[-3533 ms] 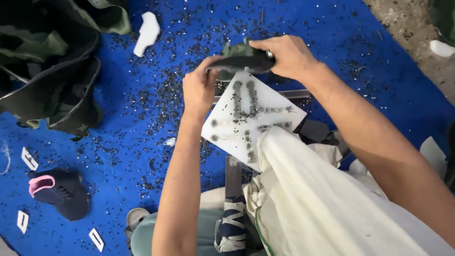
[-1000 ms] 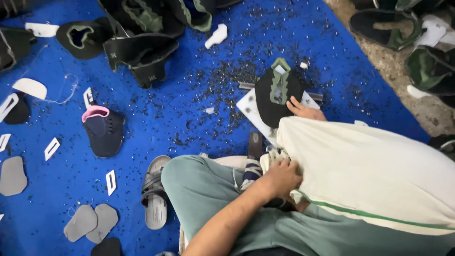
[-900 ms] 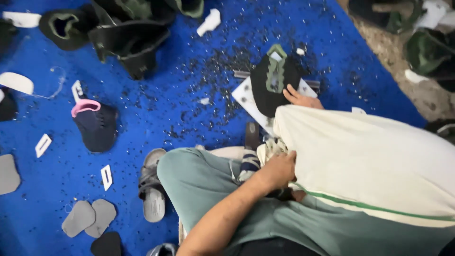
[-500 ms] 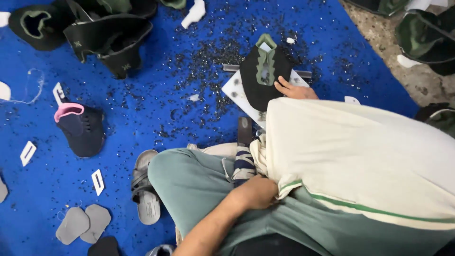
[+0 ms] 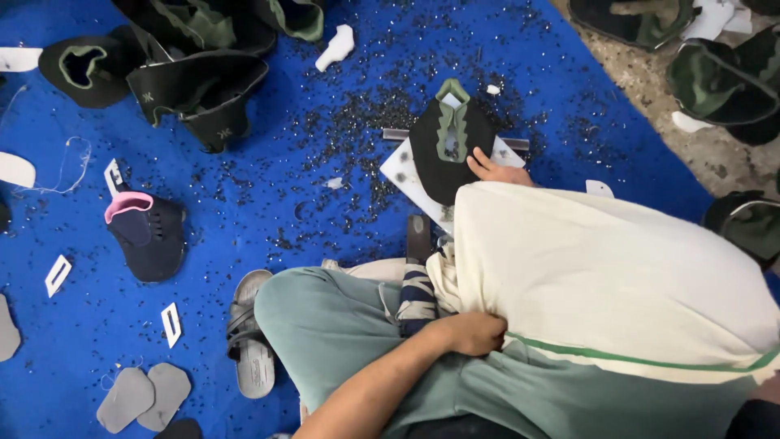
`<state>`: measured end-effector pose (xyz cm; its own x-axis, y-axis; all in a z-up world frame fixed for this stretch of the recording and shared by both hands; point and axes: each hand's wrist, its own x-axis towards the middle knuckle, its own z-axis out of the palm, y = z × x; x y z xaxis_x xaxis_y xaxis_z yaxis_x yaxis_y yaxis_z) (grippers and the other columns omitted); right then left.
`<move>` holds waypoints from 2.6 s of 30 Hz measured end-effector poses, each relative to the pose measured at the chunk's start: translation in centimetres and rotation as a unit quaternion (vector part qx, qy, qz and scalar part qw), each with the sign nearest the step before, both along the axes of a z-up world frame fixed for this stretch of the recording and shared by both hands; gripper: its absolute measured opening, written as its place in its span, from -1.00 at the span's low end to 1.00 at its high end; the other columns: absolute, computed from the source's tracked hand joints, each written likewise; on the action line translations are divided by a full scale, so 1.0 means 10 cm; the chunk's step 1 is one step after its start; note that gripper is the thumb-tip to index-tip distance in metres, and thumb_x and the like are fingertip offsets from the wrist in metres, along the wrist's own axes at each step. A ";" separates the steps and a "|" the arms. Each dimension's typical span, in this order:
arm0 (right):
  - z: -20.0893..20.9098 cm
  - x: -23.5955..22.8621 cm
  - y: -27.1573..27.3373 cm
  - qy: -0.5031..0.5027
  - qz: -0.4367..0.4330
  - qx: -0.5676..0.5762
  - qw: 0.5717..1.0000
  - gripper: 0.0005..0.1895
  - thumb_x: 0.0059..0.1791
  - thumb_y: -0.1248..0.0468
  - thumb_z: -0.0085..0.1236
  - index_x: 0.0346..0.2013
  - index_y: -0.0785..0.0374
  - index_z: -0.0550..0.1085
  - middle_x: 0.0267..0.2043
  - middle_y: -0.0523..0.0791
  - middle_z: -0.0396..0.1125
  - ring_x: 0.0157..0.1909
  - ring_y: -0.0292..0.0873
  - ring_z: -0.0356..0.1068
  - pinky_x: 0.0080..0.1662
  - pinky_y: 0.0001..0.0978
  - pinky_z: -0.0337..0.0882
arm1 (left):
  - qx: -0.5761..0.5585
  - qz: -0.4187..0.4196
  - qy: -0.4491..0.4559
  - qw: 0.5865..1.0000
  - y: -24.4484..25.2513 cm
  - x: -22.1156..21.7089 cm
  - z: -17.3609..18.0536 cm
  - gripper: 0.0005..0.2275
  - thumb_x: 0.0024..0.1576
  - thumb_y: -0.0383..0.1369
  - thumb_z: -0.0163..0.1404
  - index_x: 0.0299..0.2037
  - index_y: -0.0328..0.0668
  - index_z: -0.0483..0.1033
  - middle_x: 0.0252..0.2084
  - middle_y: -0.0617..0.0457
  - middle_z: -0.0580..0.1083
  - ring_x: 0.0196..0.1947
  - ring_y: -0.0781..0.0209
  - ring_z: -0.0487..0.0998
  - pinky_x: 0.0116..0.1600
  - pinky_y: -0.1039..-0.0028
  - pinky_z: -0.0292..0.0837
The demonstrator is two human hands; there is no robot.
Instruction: The person punches holes into shoe upper components using a hand punch and a hammer.
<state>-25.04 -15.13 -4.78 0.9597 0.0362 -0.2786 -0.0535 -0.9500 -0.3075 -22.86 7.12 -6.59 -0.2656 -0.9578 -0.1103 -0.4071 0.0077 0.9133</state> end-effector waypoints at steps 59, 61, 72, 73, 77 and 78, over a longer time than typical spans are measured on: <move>0.14 1.91 -0.77 -0.142 -0.101 0.446 0.878 -0.63 0.10 0.51 -0.05 0.21 0.34 0.43 0.10 0.01 0.48 0.15 -0.15 0.50 0.14 -0.36 0.49 | -0.165 0.660 0.037 0.732 -0.18 1.62 2.25 -0.37 -0.12 -0.38 0.23 0.21 -0.16 0.28 -0.34 0.13 0.47 -0.44 0.25 0.51 -0.19 0.53 0.45; 0.16 1.93 -0.80 -0.147 -0.079 0.426 0.889 -0.64 0.11 0.45 -0.02 0.21 0.33 0.42 0.09 0.00 0.48 0.14 -0.14 0.50 0.14 -0.34 0.49 | -0.147 0.630 0.081 0.758 -0.34 1.64 1.61 -0.57 -0.08 -0.39 0.23 -0.03 -0.15 0.32 -0.34 0.10 0.46 -0.42 0.17 0.49 -0.19 0.46 0.46; -0.33 2.18 -1.08 -0.114 -0.275 0.673 0.677 -0.81 0.21 0.27 -0.12 -0.12 0.36 0.39 0.01 0.07 0.50 0.00 -0.12 0.55 0.03 -0.30 0.55 | 0.056 0.695 -0.019 0.717 -0.30 1.65 1.61 -0.72 -0.15 -0.41 0.23 -0.28 -0.24 0.43 -0.48 0.12 0.50 -0.50 0.35 0.53 -0.31 0.48 0.50; -0.43 2.20 -1.09 -0.061 -0.232 0.623 0.745 -0.83 0.16 0.32 -0.08 -0.13 0.40 0.42 0.02 0.07 0.50 0.02 -0.14 0.55 0.02 -0.32 0.54 | 0.021 0.714 -0.030 0.699 -0.27 1.64 1.72 -0.70 -0.18 -0.40 0.25 -0.30 -0.25 0.40 -0.50 0.10 0.46 -0.52 0.33 0.47 -0.33 0.49 0.47; -0.34 2.13 -0.97 -0.045 -0.247 0.608 0.753 -0.90 0.15 0.40 -0.06 -0.16 0.39 0.43 0.02 0.05 0.50 0.03 -0.16 0.56 0.00 -0.36 0.54 | -0.053 0.695 -0.043 0.716 -0.27 1.73 2.46 -0.75 -0.16 -0.43 0.25 -0.38 -0.20 0.41 -0.50 0.08 0.42 -0.54 0.29 0.44 -0.35 0.50 0.37; -0.31 2.08 -0.94 -0.077 -0.235 0.572 0.782 -0.91 0.12 0.46 -0.05 -0.20 0.40 0.44 0.02 0.05 0.52 0.02 -0.16 0.57 0.02 -0.37 0.55 | -0.131 0.667 0.047 0.732 -0.32 1.80 2.63 -0.71 -0.11 -0.41 0.21 -0.33 -0.20 0.30 -0.45 0.09 0.40 -0.51 0.27 0.47 -0.33 0.48 0.43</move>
<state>-4.26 -24.49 -7.88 0.9611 -0.1896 -0.2008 -0.1918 0.0647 -0.9793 -4.83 3.90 19.67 0.9303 -0.3574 0.0825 -0.1477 -0.1592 0.9761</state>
